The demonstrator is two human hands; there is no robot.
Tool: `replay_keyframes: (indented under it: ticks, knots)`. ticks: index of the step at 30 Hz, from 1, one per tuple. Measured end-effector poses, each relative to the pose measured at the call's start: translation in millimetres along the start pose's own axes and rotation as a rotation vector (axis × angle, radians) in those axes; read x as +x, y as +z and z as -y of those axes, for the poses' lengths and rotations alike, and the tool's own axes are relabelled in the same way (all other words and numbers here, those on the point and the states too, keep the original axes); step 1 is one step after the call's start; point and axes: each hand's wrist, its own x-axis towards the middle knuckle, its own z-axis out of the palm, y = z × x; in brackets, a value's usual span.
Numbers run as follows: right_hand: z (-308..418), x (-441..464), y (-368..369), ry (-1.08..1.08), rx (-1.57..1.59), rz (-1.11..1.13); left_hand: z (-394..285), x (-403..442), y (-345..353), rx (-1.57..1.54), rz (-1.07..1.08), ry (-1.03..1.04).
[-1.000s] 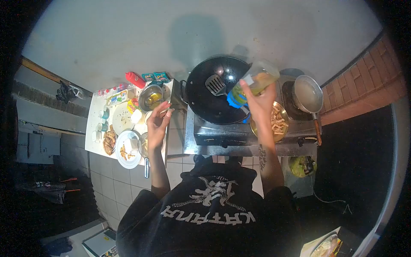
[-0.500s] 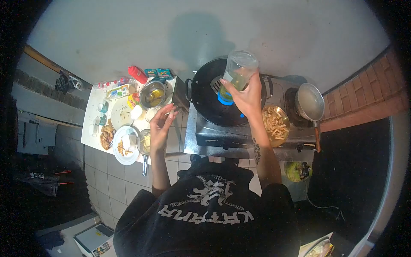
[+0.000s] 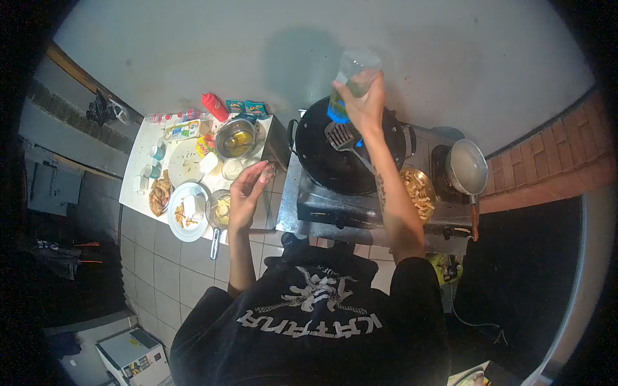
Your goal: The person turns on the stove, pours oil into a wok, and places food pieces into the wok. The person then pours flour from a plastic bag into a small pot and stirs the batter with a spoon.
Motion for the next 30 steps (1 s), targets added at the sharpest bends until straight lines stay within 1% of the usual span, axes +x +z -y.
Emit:
replay_keyframes:
  ticks: [1,2,6,9,10,11,13,14,16,20,23,25,28,30]
  knots:
    - [-2.2,8.8,-1.5,-0.043,-0.033,-0.042,-0.1,-1.0,0.1,-0.004,-0.004,-0.007]
    - [-11.6,18.4,-6.7,-0.076,-0.153,-0.059,-0.1,-1.7,0.1,-0.007,-0.008,-0.015]
    - [-22.8,35.8,-35.2,-0.132,-0.235,-0.132,0.7,-3.0,-1.2,-0.014,-0.008,-0.012]
    - [-12.3,33.1,-62.6,-0.071,-0.279,-0.115,0.7,-2.3,-0.9,-0.01,-0.002,-0.009]
    - [-8.3,29.1,-71.2,-0.09,-0.351,-0.107,1.2,-1.9,-0.4,-0.009,-0.004,-0.017]
    - [-6.1,23.7,-76.2,-0.09,-0.357,-0.111,1.6,-1.4,0.3,-0.008,-0.004,-0.024]
    - [-2.4,14.3,-84.0,-0.098,-0.319,-0.025,0.3,0.0,3.7,-0.012,0.012,-0.038]
    - [-0.6,9.9,-85.1,-0.096,-0.323,-0.031,0.7,0.9,5.5,-0.012,0.015,-0.037]
    - [3.7,2.6,-81.1,-0.063,-0.241,0.041,1.3,1.9,8.5,-0.009,0.021,-0.04]
    - [8.0,-1.6,-69.7,-0.046,-0.255,0.074,0.7,0.0,12.8,-0.013,0.028,-0.028]
    - [6.7,-0.6,-64.6,-0.074,-0.298,0.104,-0.4,-4.0,11.8,-0.028,0.016,-0.018]
    - [10.1,-1.2,-65.0,-0.056,-0.237,0.11,1.3,-7.9,8.5,-0.045,0.009,-0.007]
    - [1.3,3.8,-72.9,-0.095,-0.249,0.113,-0.1,-9.7,5.0,-0.036,-0.015,-0.023]
    - [4.4,3.9,-79.6,-0.084,-0.267,0.107,-1.0,-10.4,4.7,-0.039,-0.03,-0.024]
